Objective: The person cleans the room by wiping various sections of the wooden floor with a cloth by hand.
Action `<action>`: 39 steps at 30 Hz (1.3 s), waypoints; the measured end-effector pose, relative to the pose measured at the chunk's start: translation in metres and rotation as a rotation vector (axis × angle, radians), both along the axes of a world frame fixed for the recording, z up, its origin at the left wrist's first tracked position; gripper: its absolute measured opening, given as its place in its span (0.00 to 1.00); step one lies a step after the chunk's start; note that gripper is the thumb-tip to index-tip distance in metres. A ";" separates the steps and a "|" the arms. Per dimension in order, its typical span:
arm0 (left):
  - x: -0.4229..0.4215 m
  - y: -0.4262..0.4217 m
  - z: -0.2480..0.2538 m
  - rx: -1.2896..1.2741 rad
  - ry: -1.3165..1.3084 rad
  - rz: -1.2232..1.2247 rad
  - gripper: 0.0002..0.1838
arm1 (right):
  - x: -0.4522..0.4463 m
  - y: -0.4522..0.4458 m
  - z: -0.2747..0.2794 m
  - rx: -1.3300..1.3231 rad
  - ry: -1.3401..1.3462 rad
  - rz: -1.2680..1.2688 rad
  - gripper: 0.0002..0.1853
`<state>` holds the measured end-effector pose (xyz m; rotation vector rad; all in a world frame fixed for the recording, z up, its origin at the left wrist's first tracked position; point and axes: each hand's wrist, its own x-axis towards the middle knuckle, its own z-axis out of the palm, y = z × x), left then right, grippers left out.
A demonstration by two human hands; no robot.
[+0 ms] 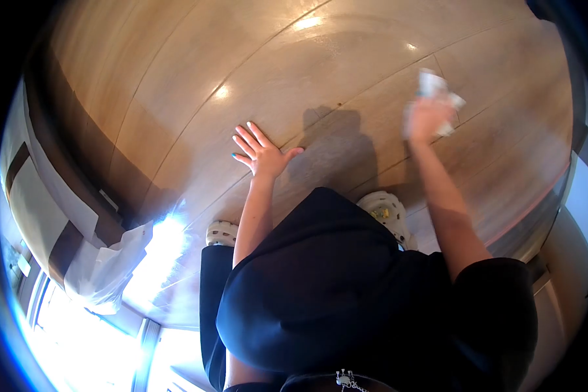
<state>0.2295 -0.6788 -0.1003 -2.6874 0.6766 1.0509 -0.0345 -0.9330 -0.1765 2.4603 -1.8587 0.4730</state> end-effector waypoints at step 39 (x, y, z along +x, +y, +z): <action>0.111 -0.071 0.039 0.283 0.244 -0.695 0.46 | -0.238 -0.050 -0.005 0.096 0.025 -0.847 0.31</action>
